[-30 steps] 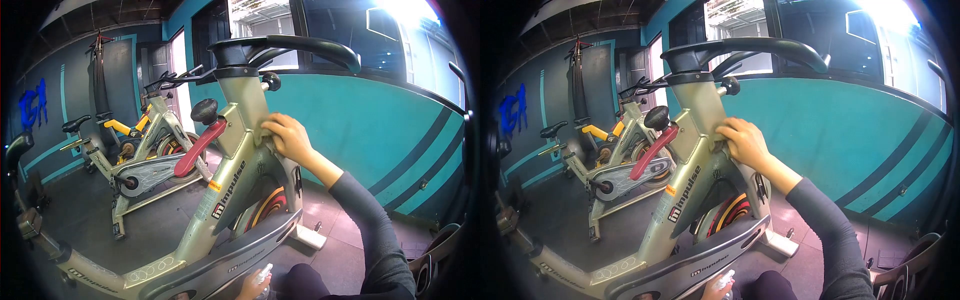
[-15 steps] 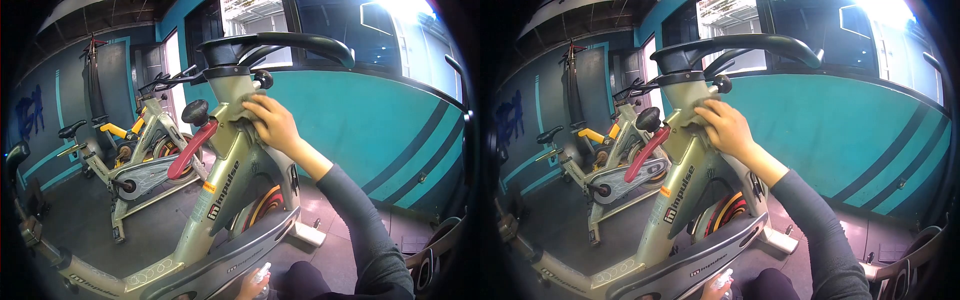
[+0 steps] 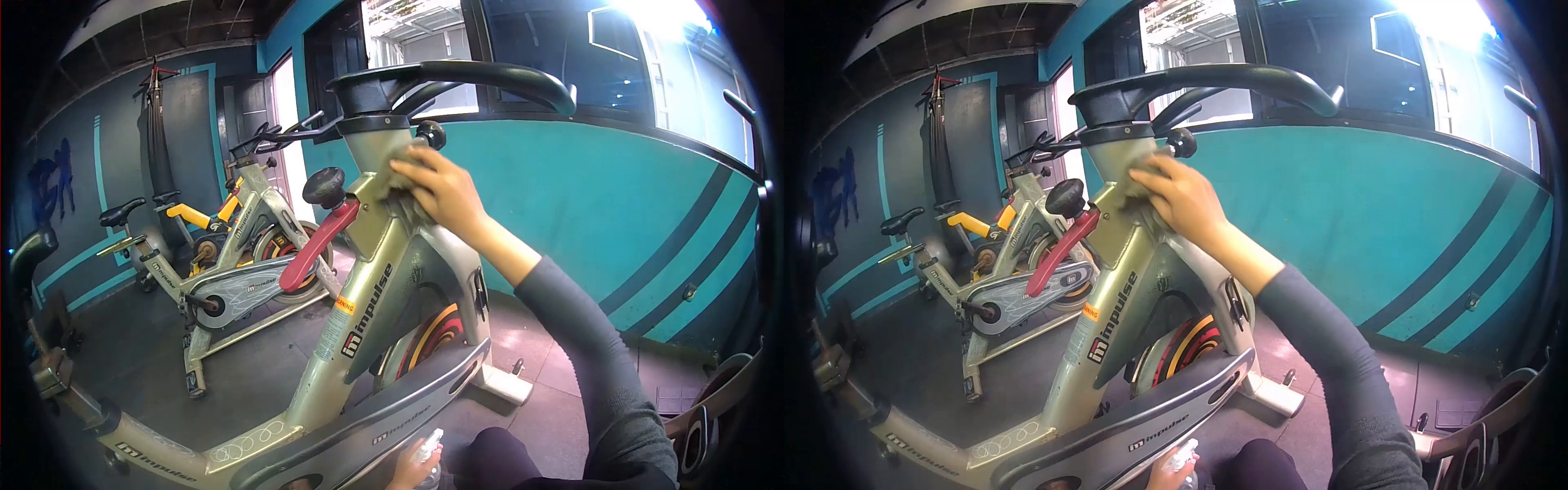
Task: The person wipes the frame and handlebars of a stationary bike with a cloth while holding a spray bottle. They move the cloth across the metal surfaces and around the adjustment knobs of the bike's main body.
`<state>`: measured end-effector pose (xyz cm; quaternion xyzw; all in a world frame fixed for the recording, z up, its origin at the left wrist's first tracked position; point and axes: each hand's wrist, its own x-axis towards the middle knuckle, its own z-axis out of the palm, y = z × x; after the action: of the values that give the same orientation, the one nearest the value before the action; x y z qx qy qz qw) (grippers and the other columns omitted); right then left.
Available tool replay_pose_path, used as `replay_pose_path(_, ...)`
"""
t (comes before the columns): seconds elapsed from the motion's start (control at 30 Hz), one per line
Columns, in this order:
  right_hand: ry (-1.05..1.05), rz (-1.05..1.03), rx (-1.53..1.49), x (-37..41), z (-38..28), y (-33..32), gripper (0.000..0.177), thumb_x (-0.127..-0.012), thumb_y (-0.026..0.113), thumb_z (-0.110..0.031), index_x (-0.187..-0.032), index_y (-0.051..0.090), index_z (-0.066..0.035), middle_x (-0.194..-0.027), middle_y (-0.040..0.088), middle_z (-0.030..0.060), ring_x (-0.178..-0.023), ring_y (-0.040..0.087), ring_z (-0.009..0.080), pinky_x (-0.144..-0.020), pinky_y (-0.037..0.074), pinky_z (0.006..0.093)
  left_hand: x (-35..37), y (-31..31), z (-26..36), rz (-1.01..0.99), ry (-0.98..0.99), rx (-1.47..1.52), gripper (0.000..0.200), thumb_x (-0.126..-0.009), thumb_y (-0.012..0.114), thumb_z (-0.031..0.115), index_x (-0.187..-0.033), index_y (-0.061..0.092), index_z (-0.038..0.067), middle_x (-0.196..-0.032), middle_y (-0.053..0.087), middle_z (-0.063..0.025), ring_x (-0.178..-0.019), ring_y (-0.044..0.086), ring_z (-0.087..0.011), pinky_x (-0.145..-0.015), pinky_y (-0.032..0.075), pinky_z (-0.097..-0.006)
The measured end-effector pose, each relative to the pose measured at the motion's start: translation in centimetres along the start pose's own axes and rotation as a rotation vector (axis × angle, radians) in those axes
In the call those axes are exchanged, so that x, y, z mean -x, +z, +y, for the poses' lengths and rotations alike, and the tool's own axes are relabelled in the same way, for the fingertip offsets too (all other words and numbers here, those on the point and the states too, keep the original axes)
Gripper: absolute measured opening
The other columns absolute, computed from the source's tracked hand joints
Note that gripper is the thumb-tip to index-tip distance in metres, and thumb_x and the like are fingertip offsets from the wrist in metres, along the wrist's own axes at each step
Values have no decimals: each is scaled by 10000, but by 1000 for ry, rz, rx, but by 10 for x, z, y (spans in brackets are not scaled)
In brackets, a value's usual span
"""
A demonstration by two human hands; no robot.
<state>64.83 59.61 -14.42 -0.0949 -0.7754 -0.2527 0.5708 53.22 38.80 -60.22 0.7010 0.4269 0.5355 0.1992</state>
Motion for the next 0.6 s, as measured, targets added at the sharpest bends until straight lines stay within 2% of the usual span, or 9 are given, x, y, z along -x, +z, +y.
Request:
replay_pose_path(0.07, -21, 90, -10, -28, -6, 4, 415, -758, 639, -54, -1160, 678, -152, -1184, 618, 136, -1021, 623, 337, -858, 520, 407, 0, 0, -5, 18, 86, -32, 299, -904, 611, 80, -1180, 623, -32, -1196, 644, -193, -1052, 632, -322, -913, 502, -394)
replay_pose_path(0.17, -15, 121, 17, -21, -7, 11, 457, -752, 649, -64, -1196, 664, -174, -1222, 608, 131, -1044, 618, 336, -871, 514, 413, 2, -1, -2, 33, 44, -52, 300, -909, 608, 92, -1179, 620, -38, -1192, 644, -198, -1051, 632, -332, -916, 502, -397)
replay_pose_path(0.2, -23, 76, 53, -8, -4, 13, 533, -753, 649, -77, -1274, 615, -185, -1314, 561, 134, -1102, 597, 330, -895, 500, 415, 0, -2, -2, 38, 45, -33, 295, -908, 608, 93, -1172, 622, -38, -1192, 644, -197, -1052, 631, -333, -918, 501, -399)
replay_pose_path(0.27, -12, -18, 115, 10, -7, 7, 575, -755, 648, -86, -1317, 577, -183, -1366, 523, 137, -1142, 578, 326, -908, 489, 418, -1, -2, 0, 45, 44, 6, 285, -906, 609, 96, -1156, 627, -38, -1191, 644, -196, -1054, 630, -336, -922, 500, -404)
replay_pose_path(0.37, 29, -176, 192, 44, -6, -1, 608, -770, 637, -113, -1366, 530, -176, -1419, 480, 140, -1191, 555, 313, -900, 477, 417, -1, 1, -9, 80, 299, -213, 267, -897, 609, 85, -1135, 631, -34, -1203, 639, -195, -1057, 628, -338, -927, 500, -415)
replay_pose_path(0.4, 60, -233, 203, 58, -5, -4, 607, -774, 635, -121, -1368, 529, -179, -1421, 480, 138, -1200, 551, 308, -895, 476, 417, 1, 3, -11, 78, 291, -261, 259, -892, 606, 79, -1126, 626, -30, -1221, 627, -199, -1037, 631, -349, -909, 509, -438)
replay_pose_path(0.5, 100, -335, 268, 93, -6, -14, 601, -784, 626, -142, -1374, 521, -184, -1431, 483, 125, -1246, 525, 285, -877, 460, 408, 7, 2, -24, -36, 195, -301, 305, -899, 584, 49, -1192, 599, -34, -1242, 617, -193, -1016, 642, -315, -880, 522, -405)
replay_pose_path(0.53, 105, -342, 280, 94, -11, -18, 602, -784, 621, -132, -1375, 519, -179, -1433, 484, 122, -1250, 523, 288, -881, 457, 406, -8, -8, 17, -47, -364, 59, 226, -846, 676, 204, -1026, 684, 67, -925, 724, -56, -840, 697, -175, -769, 525, -305)
replay_pose_path(0.6, 116, -328, 316, 97, -17, -19, 610, -777, 627, -133, -1375, 519, -179, -1434, 491, 103, -1266, 514, 283, -882, 453, 400, -5, -8, 13, -58, -372, 133, 237, -848, 673, 203, -1043, 683, 69, -939, 723, -44, -848, 687, -153, -778, 518, -291)
